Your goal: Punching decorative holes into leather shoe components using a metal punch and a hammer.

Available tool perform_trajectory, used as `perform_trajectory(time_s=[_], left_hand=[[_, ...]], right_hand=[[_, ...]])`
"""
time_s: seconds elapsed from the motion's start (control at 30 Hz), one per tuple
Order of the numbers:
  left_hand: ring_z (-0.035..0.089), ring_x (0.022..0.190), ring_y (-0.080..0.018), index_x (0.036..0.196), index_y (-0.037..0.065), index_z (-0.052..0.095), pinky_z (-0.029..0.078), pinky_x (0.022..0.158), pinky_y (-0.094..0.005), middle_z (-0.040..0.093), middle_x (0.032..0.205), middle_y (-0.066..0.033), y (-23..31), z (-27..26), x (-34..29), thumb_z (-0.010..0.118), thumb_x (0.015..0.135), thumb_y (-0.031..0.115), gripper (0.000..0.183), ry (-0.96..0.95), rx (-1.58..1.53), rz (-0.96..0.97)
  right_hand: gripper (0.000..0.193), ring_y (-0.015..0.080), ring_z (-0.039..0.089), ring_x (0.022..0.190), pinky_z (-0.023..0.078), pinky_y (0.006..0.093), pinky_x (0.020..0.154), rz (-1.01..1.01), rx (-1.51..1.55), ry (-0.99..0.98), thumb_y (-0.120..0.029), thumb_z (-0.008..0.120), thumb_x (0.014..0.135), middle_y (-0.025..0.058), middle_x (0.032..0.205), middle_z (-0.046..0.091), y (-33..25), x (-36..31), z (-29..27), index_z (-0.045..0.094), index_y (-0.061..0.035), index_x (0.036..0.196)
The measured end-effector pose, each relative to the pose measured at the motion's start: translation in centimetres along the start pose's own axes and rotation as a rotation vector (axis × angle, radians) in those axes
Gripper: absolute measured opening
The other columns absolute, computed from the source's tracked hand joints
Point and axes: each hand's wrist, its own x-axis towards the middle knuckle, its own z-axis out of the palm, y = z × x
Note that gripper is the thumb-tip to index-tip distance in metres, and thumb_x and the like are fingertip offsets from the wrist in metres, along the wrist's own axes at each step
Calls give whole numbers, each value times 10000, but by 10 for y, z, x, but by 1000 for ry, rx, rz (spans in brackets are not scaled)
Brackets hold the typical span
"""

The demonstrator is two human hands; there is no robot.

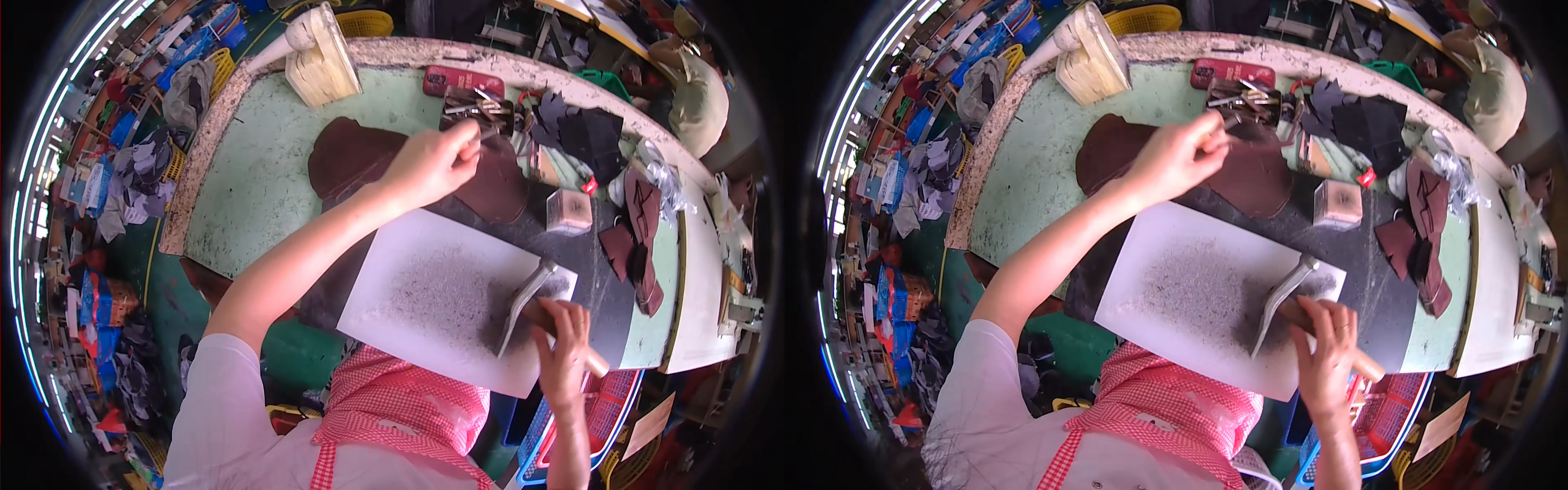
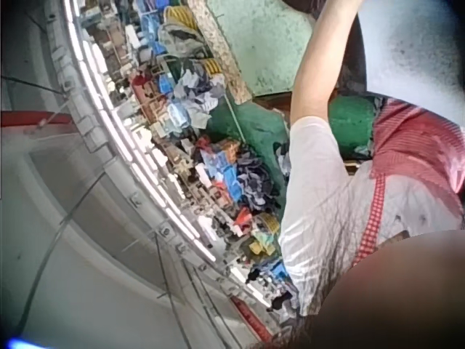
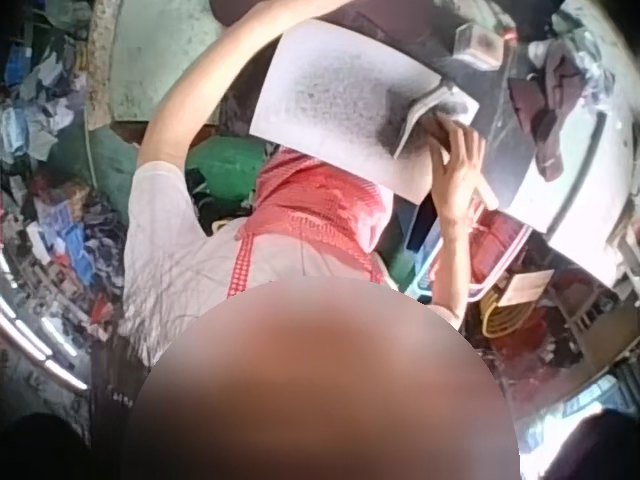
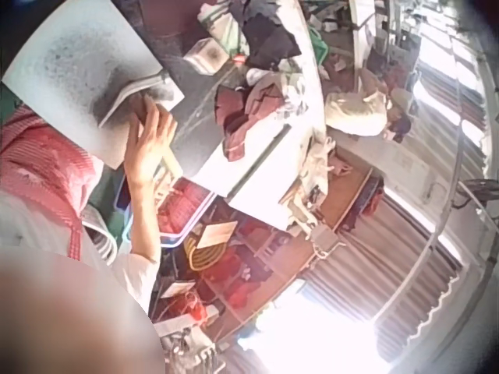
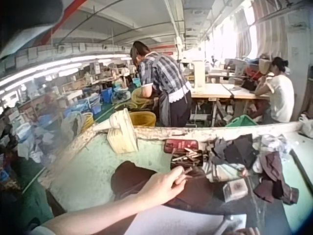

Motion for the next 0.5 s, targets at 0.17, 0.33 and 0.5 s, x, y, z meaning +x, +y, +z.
perform_trajectory(time_s=[0.17,0.33,0.5], left_hand=[[621,538,-181,782,59,465,482,483,-297,586,621,-42,53,-22,-27,694,777,22,232,-33,275,238],[577,520,-94,758,42,517,498,511,-246,515,569,-17,61,-32,-44,689,763,-36,188,18,253,170],[660,643,-131,829,48,627,532,540,-266,712,847,-53,63,-18,-67,710,689,-18,176,-26,121,273]], right_hand=[[302,169,551,830,468,282,738,305,400,118,-4,581,887,77,1015,524,30,-22,-10,514,-26,1181],[233,14,353,587,257,179,511,492,619,338,-27,645,873,-58,741,461,22,-43,-10,497,-48,1052],[294,24,318,565,247,192,515,586,428,122,38,693,795,-48,705,435,27,-61,4,501,-38,1003]])
